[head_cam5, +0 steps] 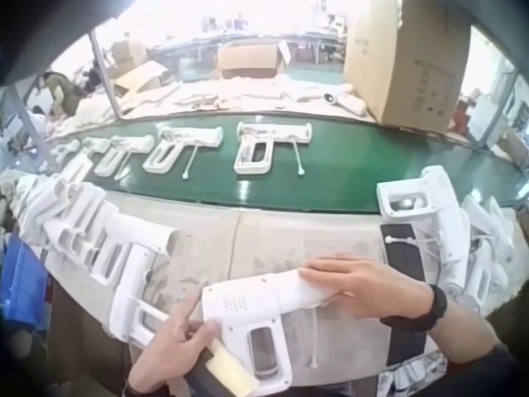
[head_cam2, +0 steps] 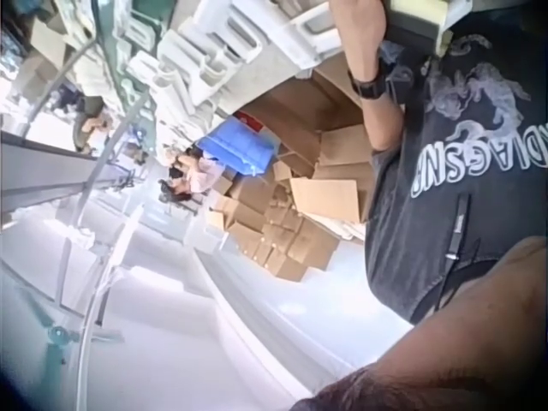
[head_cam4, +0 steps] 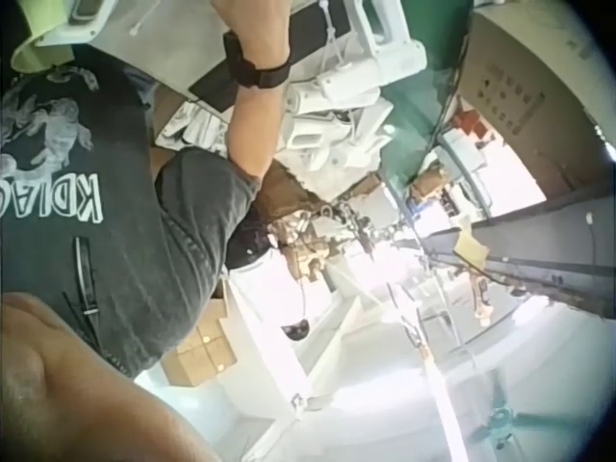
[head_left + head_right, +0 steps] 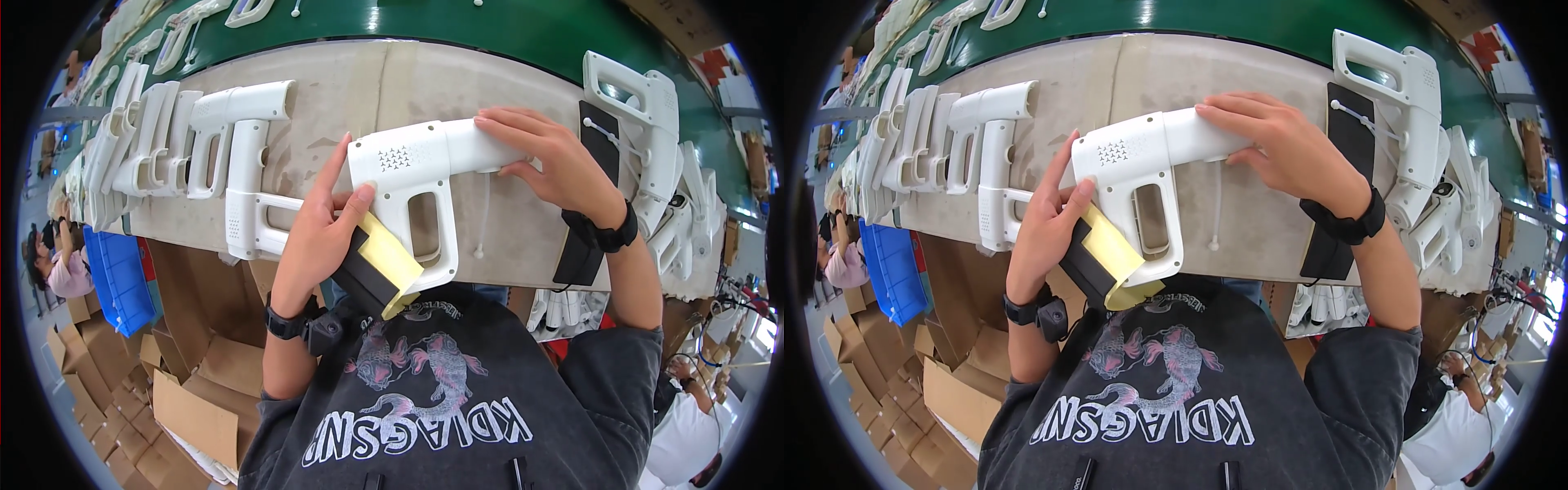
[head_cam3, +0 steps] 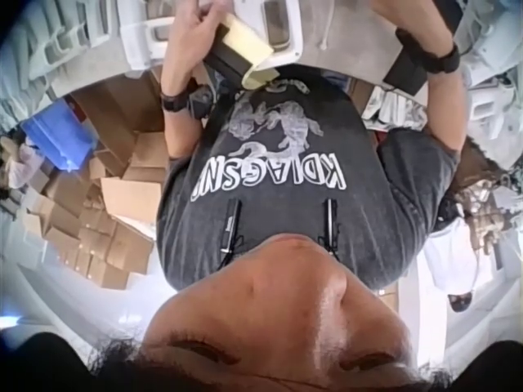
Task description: Assembling the white plastic housing of a handheld electronic device at a factory workstation.
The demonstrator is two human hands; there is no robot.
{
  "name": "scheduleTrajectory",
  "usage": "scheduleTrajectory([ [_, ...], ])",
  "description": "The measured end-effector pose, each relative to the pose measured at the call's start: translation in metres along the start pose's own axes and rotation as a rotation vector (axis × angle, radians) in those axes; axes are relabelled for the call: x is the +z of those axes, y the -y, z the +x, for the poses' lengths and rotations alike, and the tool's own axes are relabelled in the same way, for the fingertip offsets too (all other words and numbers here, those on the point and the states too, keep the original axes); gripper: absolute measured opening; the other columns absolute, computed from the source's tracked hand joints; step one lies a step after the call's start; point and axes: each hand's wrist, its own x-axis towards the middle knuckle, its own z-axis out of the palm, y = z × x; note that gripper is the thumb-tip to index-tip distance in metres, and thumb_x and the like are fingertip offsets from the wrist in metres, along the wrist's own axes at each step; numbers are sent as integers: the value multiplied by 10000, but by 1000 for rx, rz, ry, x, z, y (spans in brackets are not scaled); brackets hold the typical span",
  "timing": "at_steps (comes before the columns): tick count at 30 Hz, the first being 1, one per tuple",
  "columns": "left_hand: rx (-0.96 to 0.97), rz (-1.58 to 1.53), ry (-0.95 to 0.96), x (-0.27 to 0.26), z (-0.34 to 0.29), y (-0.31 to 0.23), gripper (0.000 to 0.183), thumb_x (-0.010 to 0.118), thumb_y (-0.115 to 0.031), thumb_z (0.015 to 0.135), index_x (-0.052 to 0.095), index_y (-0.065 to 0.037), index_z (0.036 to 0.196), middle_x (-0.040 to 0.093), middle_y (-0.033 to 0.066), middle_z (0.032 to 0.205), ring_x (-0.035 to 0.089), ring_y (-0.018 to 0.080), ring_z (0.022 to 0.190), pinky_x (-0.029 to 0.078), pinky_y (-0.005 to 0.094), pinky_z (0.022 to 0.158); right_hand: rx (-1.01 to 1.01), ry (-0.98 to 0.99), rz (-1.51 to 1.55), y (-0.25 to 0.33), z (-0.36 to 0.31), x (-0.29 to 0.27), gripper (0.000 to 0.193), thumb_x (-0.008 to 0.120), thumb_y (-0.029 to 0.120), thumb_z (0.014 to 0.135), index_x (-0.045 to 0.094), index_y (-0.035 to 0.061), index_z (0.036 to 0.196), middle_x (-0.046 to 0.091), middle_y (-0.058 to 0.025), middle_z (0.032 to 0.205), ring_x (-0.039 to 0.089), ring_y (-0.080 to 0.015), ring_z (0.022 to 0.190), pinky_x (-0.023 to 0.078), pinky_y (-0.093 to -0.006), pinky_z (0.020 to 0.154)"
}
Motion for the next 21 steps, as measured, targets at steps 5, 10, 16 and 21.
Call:
scheduleTrajectory([
  [5, 28, -18, -1, 1, 8, 10, 703, 599, -267, 1057, 240, -125, 1644, 720, 105, 966, 595, 98, 847, 491, 266, 809, 23, 16, -19, -2, -1, 3, 760, 758, -66, 752, 549, 103, 1463, 593, -137, 1421, 563, -354, 1274, 490, -414, 1063],
  [10, -4, -58, 17, 1, 6, 7, 695, 592, -272, 1062, 241, -134, 1646, 706, 85, 946, 580, 83, 828, 488, 259, 793, 11, 23, -10, -5, -1, 3, 761, 753, -71, 759, 544, 105, 1470, 590, -140, 1426, 564, -358, 1271, 489, -414, 1061],
  [16, -27, -59, 12, 2, 8, 4, 680, 592, -259, 1063, 256, -150, 1643, 705, 82, 951, 580, 82, 823, 493, 265, 788, 19, 13, 22, -7, -2, 4, 765, 753, -70, 761, 547, 123, 1472, 593, -142, 1427, 573, -363, 1261, 495, -412, 1051],
  [21, -16, -99, 33, 3, 7, 4, 686, 603, -257, 1057, 260, -156, 1643, 714, 94, 967, 596, 91, 842, 498, 268, 808, 55, 22, 46, -3, -2, 1, 758, 755, -67, 762, 558, 134, 1466, 596, -137, 1429, 577, -359, 1261, 500, -411, 1048],
])
